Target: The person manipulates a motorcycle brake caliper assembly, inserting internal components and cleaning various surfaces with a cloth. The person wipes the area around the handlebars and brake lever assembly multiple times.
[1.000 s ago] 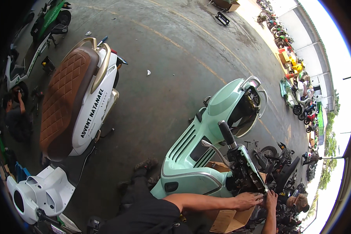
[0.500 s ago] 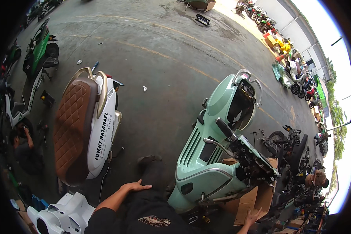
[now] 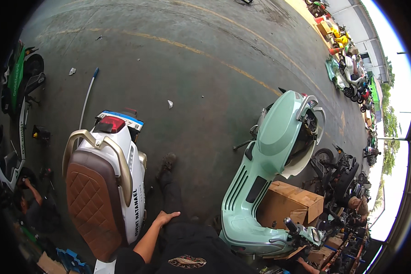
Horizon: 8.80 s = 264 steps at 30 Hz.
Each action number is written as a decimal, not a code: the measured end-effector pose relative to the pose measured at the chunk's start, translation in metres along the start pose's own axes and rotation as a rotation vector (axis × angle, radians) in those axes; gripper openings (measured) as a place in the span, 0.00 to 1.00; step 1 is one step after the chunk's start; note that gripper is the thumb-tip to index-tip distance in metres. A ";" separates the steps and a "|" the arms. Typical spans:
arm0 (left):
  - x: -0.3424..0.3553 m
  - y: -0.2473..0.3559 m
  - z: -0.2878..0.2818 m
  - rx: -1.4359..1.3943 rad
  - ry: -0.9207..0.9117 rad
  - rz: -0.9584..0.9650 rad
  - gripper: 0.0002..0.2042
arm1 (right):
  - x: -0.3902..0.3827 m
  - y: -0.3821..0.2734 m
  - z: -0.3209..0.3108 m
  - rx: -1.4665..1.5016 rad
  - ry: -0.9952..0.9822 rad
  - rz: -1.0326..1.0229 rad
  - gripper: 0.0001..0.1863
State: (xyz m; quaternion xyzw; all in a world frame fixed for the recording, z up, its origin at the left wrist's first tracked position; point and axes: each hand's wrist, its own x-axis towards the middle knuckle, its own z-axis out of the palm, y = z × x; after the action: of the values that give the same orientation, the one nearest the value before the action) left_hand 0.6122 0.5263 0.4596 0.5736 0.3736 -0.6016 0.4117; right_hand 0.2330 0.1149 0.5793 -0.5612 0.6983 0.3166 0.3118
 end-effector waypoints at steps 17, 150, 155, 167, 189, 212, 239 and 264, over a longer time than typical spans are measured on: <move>-0.003 0.029 -0.055 -0.056 0.086 0.003 0.56 | -0.021 -0.084 0.073 0.038 -0.283 0.088 0.19; -0.257 0.052 0.706 0.682 0.657 1.842 0.09 | 0.231 -0.178 -0.360 1.741 -1.516 -1.523 0.66; -0.260 0.050 0.709 0.637 0.613 1.778 0.09 | 0.244 -0.204 -0.355 1.840 -1.314 -1.396 0.56; -0.258 0.050 0.708 0.681 0.678 1.886 0.09 | 0.240 -0.112 -0.349 1.583 -1.422 -1.431 0.67; -0.259 0.047 0.714 0.654 0.657 1.858 0.10 | 0.233 -0.197 -0.357 1.738 -1.142 -1.443 0.49; -0.248 0.042 0.708 0.300 0.639 1.657 0.09 | 0.226 -0.176 -0.358 1.703 -1.596 -1.590 0.70; -0.157 0.009 0.662 0.362 1.037 2.068 0.08 | 0.236 -0.144 -0.371 1.593 -1.399 -1.402 0.81; -0.144 0.008 0.658 0.424 1.106 2.077 0.10 | 0.256 -0.105 -0.342 1.526 -1.394 -1.244 0.78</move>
State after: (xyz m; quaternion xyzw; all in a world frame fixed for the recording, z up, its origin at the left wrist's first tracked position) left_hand 0.3681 -0.0740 0.6450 0.8391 -0.2486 0.2974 0.3816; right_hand 0.2636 -0.3240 0.5738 -0.1815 -0.0027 -0.1469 0.9723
